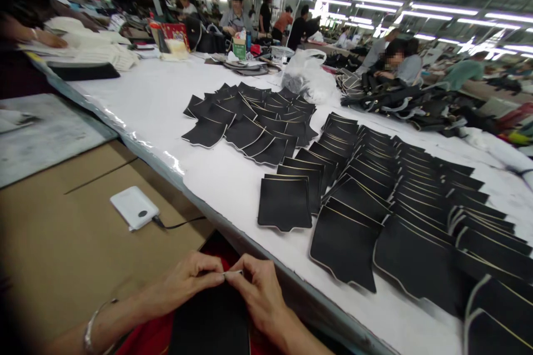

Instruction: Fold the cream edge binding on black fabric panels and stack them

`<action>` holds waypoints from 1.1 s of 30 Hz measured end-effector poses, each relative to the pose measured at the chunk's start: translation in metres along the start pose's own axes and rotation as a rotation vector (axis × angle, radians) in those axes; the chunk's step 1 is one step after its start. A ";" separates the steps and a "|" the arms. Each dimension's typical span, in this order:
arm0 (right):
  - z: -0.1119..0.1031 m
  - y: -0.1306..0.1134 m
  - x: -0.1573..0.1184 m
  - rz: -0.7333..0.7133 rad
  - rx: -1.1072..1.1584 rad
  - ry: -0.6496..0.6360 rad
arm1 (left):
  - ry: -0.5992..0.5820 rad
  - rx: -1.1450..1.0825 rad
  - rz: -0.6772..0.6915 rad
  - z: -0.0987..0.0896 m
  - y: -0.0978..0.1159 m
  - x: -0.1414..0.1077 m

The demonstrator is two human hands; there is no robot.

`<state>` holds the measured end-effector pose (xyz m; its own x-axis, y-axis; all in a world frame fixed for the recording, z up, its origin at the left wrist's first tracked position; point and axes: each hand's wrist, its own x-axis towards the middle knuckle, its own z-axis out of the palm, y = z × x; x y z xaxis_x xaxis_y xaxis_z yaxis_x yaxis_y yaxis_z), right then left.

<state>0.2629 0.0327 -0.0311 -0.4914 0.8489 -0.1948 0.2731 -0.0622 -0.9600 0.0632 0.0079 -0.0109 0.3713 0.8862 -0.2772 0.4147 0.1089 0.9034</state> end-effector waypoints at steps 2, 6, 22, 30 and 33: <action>0.001 -0.004 0.000 0.010 0.005 0.025 | 0.009 -0.020 -0.023 -0.005 -0.007 -0.007; 0.000 -0.004 0.000 0.024 -0.040 0.040 | 0.011 -0.124 -0.090 -0.024 -0.036 -0.028; 0.014 -0.108 0.146 -0.447 -0.488 -0.020 | 1.355 0.546 -0.327 -0.148 -0.020 -0.154; 0.030 -0.111 0.285 -0.740 -1.365 0.290 | 1.602 1.040 -1.084 -0.221 -0.067 -0.325; 0.040 -0.108 0.303 -0.674 -1.474 0.328 | 1.464 0.971 -1.125 -0.228 -0.113 -0.333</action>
<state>0.0512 0.2758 0.0053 -0.7072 0.5945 0.3828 0.6904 0.6973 0.1927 -0.2966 -0.1970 0.0536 -0.8740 0.2958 0.3855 0.3230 0.9464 0.0061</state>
